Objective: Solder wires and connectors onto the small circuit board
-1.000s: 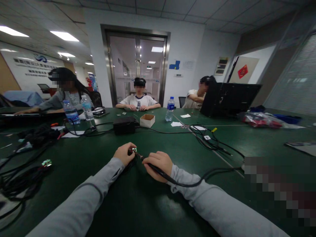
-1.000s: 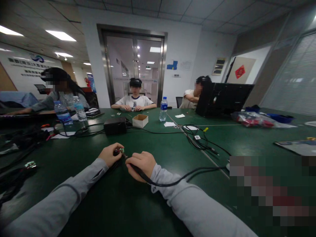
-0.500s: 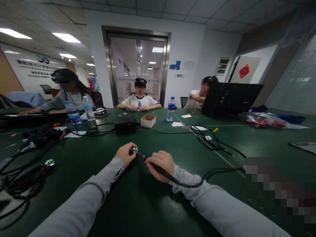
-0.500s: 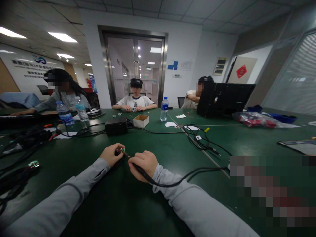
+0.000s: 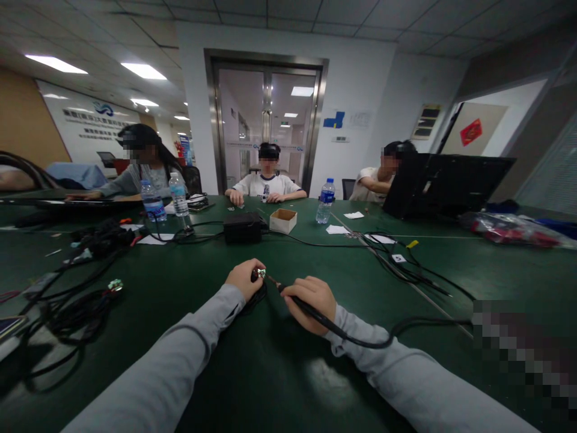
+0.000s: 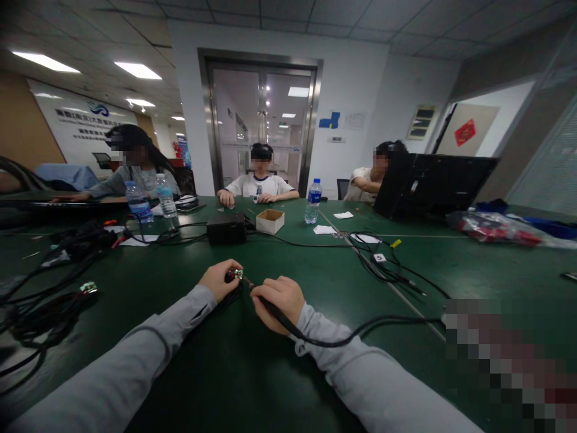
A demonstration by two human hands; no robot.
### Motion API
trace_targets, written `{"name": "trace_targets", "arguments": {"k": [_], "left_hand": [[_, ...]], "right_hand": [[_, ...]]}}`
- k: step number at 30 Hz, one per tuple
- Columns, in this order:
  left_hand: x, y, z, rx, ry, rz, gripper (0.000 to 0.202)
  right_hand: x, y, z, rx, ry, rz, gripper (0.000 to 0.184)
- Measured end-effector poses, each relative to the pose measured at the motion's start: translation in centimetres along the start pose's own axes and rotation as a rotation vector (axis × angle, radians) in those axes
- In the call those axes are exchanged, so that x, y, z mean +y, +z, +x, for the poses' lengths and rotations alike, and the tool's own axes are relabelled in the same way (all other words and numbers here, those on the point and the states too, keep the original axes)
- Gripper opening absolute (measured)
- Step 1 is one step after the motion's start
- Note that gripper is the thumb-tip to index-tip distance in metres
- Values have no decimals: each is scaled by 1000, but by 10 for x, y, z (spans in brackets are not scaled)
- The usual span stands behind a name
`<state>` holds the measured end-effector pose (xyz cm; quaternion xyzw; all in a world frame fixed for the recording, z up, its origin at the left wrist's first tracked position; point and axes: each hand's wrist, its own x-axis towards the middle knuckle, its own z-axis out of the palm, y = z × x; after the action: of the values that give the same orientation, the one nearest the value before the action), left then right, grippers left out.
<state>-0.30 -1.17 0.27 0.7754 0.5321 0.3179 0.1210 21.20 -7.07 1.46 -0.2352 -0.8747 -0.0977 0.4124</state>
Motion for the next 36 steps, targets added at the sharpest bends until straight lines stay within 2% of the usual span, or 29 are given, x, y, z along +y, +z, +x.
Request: {"name": "trace_targets", "arguments": {"k": [14, 28, 36], "left_hand": [[1, 0, 0, 6, 8, 17, 22], [3, -3, -2, -4, 4, 13, 22], [0, 0, 0, -7, 1, -22, 21]], "right_hand": [[-2, 1, 1, -29, -55, 7, 13], [-3, 0, 3, -59, -42, -1, 13], [-1, 0, 1, -2, -8, 24, 12]]}}
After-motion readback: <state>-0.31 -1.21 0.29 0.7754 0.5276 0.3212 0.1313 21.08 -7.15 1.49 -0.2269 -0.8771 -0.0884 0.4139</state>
